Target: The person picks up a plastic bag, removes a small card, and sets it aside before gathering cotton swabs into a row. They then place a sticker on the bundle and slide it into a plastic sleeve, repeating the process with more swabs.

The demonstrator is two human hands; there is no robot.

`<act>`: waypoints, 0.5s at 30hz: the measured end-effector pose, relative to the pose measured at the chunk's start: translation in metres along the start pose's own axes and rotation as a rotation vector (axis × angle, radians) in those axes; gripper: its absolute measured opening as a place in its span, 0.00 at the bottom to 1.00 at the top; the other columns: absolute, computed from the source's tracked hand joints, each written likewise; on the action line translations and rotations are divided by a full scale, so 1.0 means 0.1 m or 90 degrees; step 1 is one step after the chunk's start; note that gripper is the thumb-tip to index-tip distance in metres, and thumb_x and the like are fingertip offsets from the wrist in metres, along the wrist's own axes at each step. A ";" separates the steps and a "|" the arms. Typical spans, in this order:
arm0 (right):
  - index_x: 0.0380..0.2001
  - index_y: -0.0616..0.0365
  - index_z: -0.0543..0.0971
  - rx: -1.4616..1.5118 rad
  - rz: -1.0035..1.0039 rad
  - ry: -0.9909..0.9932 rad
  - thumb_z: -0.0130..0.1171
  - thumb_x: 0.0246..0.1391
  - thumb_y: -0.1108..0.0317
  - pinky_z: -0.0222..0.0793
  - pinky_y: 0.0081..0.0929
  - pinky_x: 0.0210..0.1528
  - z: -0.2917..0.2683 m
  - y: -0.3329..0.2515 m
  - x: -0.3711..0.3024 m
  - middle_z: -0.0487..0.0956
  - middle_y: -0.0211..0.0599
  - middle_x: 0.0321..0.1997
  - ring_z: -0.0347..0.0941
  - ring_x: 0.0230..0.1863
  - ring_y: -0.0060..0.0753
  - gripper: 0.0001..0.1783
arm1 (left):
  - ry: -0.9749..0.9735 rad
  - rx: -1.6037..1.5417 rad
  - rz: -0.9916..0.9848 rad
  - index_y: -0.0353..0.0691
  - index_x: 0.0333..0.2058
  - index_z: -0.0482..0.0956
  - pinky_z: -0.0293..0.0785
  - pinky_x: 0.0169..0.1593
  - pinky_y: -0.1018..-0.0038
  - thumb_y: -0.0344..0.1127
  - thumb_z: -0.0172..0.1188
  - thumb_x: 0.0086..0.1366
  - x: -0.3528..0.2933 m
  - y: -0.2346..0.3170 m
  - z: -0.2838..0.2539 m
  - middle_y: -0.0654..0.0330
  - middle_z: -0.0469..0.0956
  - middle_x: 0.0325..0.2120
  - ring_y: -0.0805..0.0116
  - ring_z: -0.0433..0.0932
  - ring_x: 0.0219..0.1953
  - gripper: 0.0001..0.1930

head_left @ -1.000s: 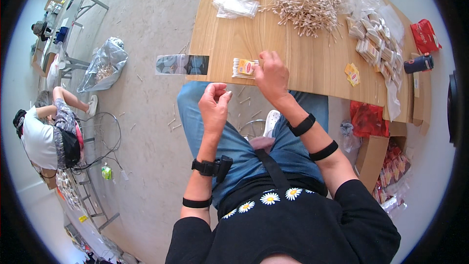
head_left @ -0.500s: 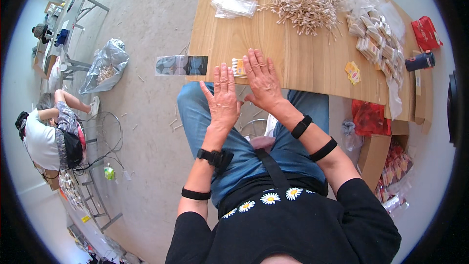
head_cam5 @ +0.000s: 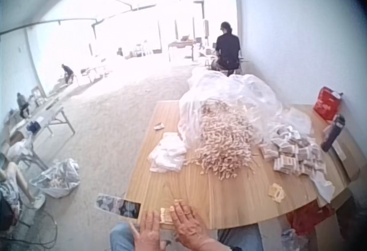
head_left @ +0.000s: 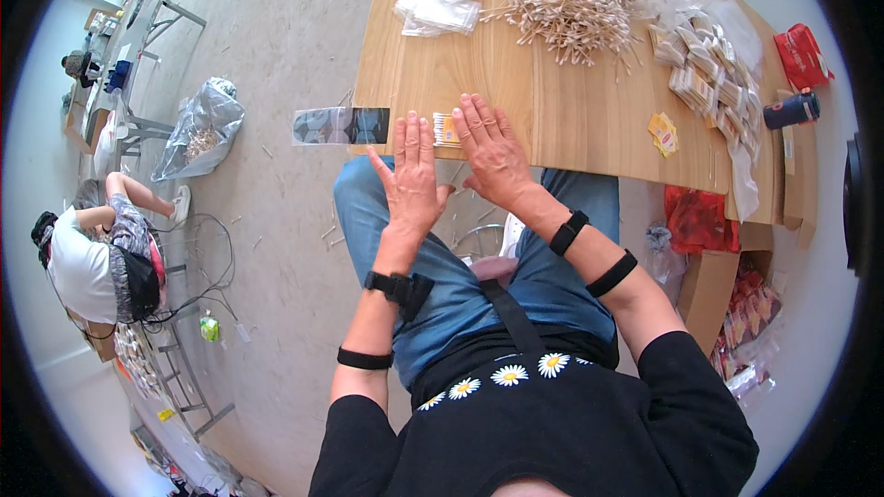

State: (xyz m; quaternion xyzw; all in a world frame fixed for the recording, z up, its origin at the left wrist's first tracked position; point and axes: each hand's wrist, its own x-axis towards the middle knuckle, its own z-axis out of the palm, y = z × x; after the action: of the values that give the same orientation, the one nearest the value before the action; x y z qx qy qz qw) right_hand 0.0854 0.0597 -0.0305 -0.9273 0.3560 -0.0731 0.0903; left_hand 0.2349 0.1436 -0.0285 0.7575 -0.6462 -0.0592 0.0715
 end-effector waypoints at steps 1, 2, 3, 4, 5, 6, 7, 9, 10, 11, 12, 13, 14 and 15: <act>0.71 0.63 0.55 0.001 -0.001 0.000 0.80 0.32 0.56 0.37 0.45 0.79 0.00 0.00 0.00 0.50 0.50 0.78 0.40 0.80 0.49 0.65 | 0.000 0.001 -0.001 0.39 0.73 0.47 0.30 0.71 0.34 0.46 0.78 0.42 0.05 -0.02 -0.01 0.57 0.42 0.76 0.59 0.39 0.78 0.64; 0.71 0.63 0.55 0.002 -0.004 0.003 0.80 0.32 0.56 0.37 0.45 0.79 0.00 -0.01 0.00 0.50 0.50 0.78 0.41 0.80 0.49 0.65 | -0.004 0.006 0.011 0.39 0.73 0.47 0.30 0.71 0.34 0.47 0.79 0.41 0.11 -0.04 -0.02 0.57 0.42 0.76 0.60 0.39 0.78 0.65; 0.71 0.63 0.55 0.004 -0.006 0.005 0.80 0.32 0.56 0.38 0.45 0.79 0.00 -0.01 0.00 0.50 0.50 0.78 0.41 0.80 0.49 0.64 | -0.009 0.011 0.023 0.40 0.73 0.47 0.30 0.71 0.34 0.47 0.80 0.39 0.14 -0.05 -0.03 0.57 0.43 0.76 0.60 0.39 0.78 0.66; 0.71 0.63 0.55 0.004 -0.005 0.005 0.80 0.32 0.56 0.38 0.45 0.79 0.00 -0.01 0.00 0.50 0.50 0.78 0.41 0.80 0.49 0.64 | -0.009 0.011 0.024 0.40 0.73 0.47 0.30 0.71 0.34 0.47 0.80 0.39 0.17 -0.05 -0.01 0.57 0.43 0.76 0.60 0.39 0.78 0.66; 0.71 0.63 0.55 0.004 -0.008 0.005 0.79 0.32 0.56 0.38 0.45 0.79 0.00 -0.01 0.01 0.51 0.50 0.78 0.41 0.80 0.49 0.64 | -0.006 -0.003 0.029 0.40 0.73 0.47 0.30 0.71 0.34 0.47 0.80 0.39 0.19 -0.05 0.01 0.57 0.43 0.76 0.60 0.39 0.78 0.67; 0.71 0.63 0.55 0.004 -0.012 0.004 0.79 0.32 0.56 0.38 0.45 0.79 0.00 -0.01 0.01 0.51 0.51 0.78 0.41 0.80 0.49 0.64 | -0.003 -0.017 0.035 0.41 0.73 0.47 0.29 0.71 0.34 0.47 0.80 0.38 0.20 -0.06 0.03 0.57 0.44 0.75 0.60 0.39 0.78 0.67; 0.71 0.63 0.55 0.005 -0.010 0.004 0.79 0.32 0.56 0.38 0.45 0.79 0.00 -0.01 0.01 0.51 0.51 0.78 0.41 0.80 0.49 0.64 | -0.005 -0.016 0.036 0.41 0.73 0.47 0.29 0.71 0.34 0.47 0.80 0.38 0.20 -0.05 0.04 0.57 0.44 0.75 0.60 0.39 0.78 0.67; 0.71 0.64 0.56 0.012 -0.010 0.010 0.79 0.32 0.56 0.38 0.45 0.79 -0.01 -0.02 0.01 0.51 0.51 0.78 0.41 0.80 0.49 0.64 | -0.001 -0.022 0.045 0.41 0.73 0.47 0.29 0.72 0.34 0.46 0.81 0.38 0.19 -0.04 0.05 0.57 0.44 0.76 0.60 0.39 0.78 0.67; 0.71 0.64 0.56 0.013 -0.011 0.010 0.79 0.32 0.56 0.38 0.45 0.79 0.00 -0.02 0.01 0.51 0.51 0.78 0.41 0.80 0.49 0.64 | -0.001 -0.021 0.044 0.41 0.73 0.47 0.29 0.72 0.34 0.46 0.81 0.38 0.19 -0.05 0.05 0.57 0.44 0.76 0.60 0.39 0.78 0.67; 0.71 0.64 0.56 0.010 -0.011 0.011 0.79 0.33 0.56 0.39 0.45 0.79 0.00 -0.01 0.00 0.51 0.52 0.78 0.41 0.80 0.50 0.63 | 0.008 0.007 0.054 0.41 0.73 0.46 0.29 0.72 0.35 0.46 0.80 0.38 0.19 -0.07 0.04 0.57 0.43 0.76 0.60 0.40 0.78 0.67; 0.71 0.64 0.56 0.007 -0.011 0.011 0.79 0.33 0.56 0.39 0.45 0.79 0.00 -0.01 0.00 0.51 0.52 0.78 0.42 0.80 0.50 0.63 | 0.016 0.035 0.063 0.41 0.73 0.46 0.29 0.72 0.35 0.46 0.80 0.39 0.18 -0.08 0.04 0.57 0.43 0.76 0.60 0.40 0.78 0.67; 0.71 0.64 0.56 0.008 -0.009 0.011 0.79 0.33 0.56 0.39 0.45 0.79 0.00 -0.01 0.00 0.51 0.52 0.78 0.42 0.80 0.50 0.63 | 0.016 0.035 0.065 0.41 0.73 0.46 0.29 0.72 0.35 0.46 0.80 0.39 0.16 -0.08 0.04 0.57 0.43 0.76 0.60 0.40 0.78 0.67; 0.70 0.65 0.57 0.004 -0.014 0.016 0.79 0.31 0.56 0.40 0.45 0.79 0.00 0.00 0.00 0.52 0.51 0.77 0.42 0.80 0.50 0.63 | 0.014 0.023 0.038 0.41 0.74 0.45 0.29 0.71 0.35 0.45 0.80 0.39 0.10 -0.07 0.04 0.57 0.42 0.76 0.59 0.40 0.78 0.67; 0.70 0.65 0.58 0.001 -0.019 0.021 0.80 0.30 0.56 0.40 0.44 0.79 0.00 0.00 0.00 0.53 0.51 0.77 0.43 0.79 0.49 0.63 | 0.013 0.012 0.010 0.40 0.74 0.44 0.29 0.71 0.35 0.45 0.80 0.40 0.05 -0.06 0.04 0.57 0.42 0.76 0.59 0.40 0.78 0.67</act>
State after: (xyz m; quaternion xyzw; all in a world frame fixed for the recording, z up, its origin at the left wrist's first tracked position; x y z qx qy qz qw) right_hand 0.0851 0.0595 -0.0303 -0.9312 0.3431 -0.0901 0.0842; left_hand 0.2411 0.1397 -0.0341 0.7535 -0.6519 -0.0449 0.0719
